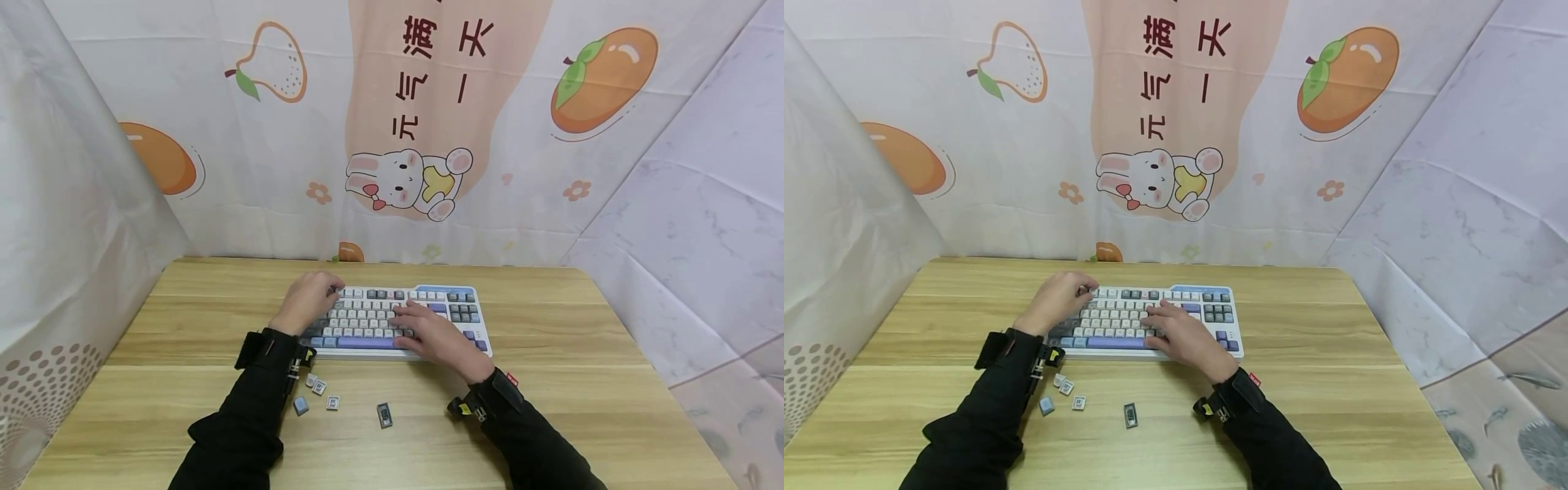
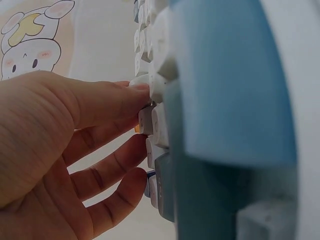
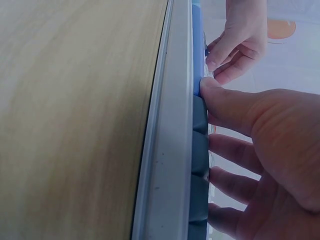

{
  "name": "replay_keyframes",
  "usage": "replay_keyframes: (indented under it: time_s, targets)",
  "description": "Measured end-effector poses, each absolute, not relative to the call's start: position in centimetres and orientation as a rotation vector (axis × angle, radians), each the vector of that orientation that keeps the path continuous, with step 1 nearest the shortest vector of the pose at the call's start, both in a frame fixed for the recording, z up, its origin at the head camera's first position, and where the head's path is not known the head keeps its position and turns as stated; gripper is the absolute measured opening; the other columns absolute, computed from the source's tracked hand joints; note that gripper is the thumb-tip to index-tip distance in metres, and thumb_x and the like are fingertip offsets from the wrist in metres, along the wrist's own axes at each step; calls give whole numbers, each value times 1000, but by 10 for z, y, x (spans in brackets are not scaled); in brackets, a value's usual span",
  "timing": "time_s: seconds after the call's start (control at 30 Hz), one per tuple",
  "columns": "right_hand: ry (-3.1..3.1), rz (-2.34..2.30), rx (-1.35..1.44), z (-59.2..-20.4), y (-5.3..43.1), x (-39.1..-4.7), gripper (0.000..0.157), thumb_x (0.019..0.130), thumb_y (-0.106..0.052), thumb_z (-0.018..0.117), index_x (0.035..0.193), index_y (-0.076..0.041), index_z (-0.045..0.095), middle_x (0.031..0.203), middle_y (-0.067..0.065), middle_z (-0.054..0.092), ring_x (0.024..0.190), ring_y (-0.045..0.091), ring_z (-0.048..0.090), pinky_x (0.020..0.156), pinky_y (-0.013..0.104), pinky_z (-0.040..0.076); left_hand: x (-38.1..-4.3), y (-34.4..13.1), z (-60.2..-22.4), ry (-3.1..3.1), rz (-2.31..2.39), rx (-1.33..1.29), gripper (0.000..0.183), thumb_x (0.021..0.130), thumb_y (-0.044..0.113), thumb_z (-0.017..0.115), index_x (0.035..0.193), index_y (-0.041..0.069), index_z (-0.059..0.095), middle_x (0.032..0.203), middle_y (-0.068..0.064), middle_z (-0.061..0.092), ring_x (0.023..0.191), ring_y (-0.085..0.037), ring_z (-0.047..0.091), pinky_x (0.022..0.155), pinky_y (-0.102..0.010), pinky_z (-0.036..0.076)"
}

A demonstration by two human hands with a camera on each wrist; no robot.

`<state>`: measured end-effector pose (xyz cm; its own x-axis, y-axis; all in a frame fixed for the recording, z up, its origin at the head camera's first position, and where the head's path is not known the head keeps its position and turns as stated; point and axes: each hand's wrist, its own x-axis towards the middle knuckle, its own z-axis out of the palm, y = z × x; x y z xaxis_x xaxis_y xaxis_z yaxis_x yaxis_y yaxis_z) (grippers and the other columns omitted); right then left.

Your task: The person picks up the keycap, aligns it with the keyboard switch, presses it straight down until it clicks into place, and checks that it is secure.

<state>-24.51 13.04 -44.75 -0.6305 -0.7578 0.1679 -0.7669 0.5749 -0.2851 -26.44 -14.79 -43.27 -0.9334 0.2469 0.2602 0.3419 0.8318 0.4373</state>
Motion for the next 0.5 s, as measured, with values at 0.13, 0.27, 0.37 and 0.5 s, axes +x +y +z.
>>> replay_keyframes:
  time_s: [0.13,0.27,0.37,0.5]
  targets:
    - [-2775,514,1327,-448,131,-246,41,92,-35,60,124,-9,63,137,15,51,131,36,37,104,45,31,-264,-147,-433,-2813,-726,-447,21,82,4,70,102,6,73,102,-8,70,87,-20,63,72,-37,50]
    - [-2775,514,1323,-447,131,-245,41,91,-35,61,124,-9,63,137,15,52,131,36,37,105,45,30,-263,-144,-433,-2809,-694,-425,20,82,5,70,101,7,74,102,-8,70,90,-22,64,74,-38,51]
    - [-2776,522,1326,-446,131,-245,41,91,-34,61,123,-9,63,136,15,52,131,37,37,104,46,30,-262,-142,-434,-2814,-643,-418,20,83,5,69,102,7,74,102,-8,71,92,-23,64,75,-39,51]
    - [-2777,530,1328,-446,131,-244,41,91,-34,61,123,-8,63,136,15,52,131,37,37,104,46,31,-262,-141,-435,-2835,-591,-423,21,84,4,67,103,9,74,103,-7,71,93,-24,64,75,-39,51]
